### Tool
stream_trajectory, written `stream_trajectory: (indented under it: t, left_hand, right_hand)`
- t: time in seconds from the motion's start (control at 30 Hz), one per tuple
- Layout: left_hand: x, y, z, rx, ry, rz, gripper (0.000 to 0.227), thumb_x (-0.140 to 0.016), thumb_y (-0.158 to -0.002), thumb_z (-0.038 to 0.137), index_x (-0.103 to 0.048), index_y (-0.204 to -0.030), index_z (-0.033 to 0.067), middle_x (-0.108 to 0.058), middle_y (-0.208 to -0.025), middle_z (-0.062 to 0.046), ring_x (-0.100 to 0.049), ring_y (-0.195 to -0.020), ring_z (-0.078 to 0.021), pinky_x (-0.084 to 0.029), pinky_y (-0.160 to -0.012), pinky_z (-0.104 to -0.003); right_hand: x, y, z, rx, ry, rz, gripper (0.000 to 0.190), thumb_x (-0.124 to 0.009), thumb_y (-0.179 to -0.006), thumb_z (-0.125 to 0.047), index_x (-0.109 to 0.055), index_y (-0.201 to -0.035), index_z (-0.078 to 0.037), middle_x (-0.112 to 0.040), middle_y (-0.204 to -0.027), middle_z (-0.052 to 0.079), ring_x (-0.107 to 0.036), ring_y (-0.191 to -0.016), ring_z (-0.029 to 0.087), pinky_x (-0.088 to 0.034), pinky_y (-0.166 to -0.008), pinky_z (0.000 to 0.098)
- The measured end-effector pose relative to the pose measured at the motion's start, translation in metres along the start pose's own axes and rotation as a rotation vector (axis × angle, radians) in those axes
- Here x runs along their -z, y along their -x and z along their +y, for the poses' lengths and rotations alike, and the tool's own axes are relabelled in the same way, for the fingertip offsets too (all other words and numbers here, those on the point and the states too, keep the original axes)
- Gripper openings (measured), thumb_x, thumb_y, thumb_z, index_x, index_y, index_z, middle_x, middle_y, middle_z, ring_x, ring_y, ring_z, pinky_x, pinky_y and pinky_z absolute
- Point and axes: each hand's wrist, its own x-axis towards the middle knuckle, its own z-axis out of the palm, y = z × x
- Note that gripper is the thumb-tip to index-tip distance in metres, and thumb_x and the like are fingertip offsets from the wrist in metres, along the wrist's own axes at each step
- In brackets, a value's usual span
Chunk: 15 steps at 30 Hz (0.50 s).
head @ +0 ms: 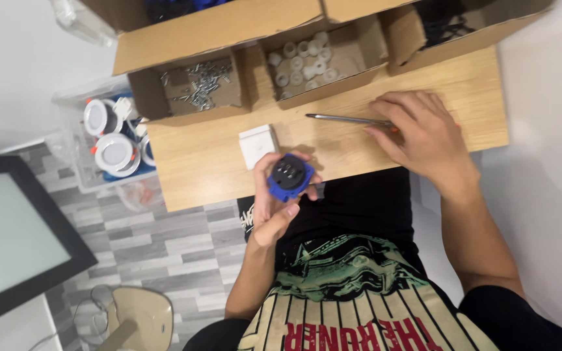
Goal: The person assembles small white and blue electrical components on a wooden table. They use a screwdriver to tighten screws into the components, then separate the parts and place them into a cardboard box.
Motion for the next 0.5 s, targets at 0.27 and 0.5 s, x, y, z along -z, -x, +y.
stream_trajectory:
  t: [0.27, 0.5]
  left_hand:
    - [0.0, -0.002, -0.008, 0.003, -0.06, 0.03, 0.081, -0.065, -0.097, 0.024, -0.026, -0.165, 0.0013, -0.04, -0.157, -0.03, -0.059, -0.133, -0.0407, -0.058, -0.095, -0.04]
    - [-0.009, -0.011, -0.009, -0.07, -0.153, -0.018, 0.065, -0.062, -0.102, -0.004, -0.027, -0.157, 0.0006, -0.034, -0.157, -0.025, -0.055, -0.144, -0.0489, -0.062, -0.106, -0.044]
  right_hand:
    - [-0.026, 0.03, -0.011, -0.087, 0.292, -0.001, 0.01, -0.087, -0.11, -0.014, -0.087, -0.12, -0.012, -0.071, -0.106, 0.006, -0.069, -0.098, 0.026, -0.058, -0.089, 0.0366]
    - [-0.009, 0.053, -0.048, -0.297, -0.144, 0.018, 0.022, -0.074, -0.113, -0.005, -0.085, -0.131, -0.004, -0.072, -0.093, 0.01, -0.068, -0.077, 0.028, -0.059, -0.073, 0.0391]
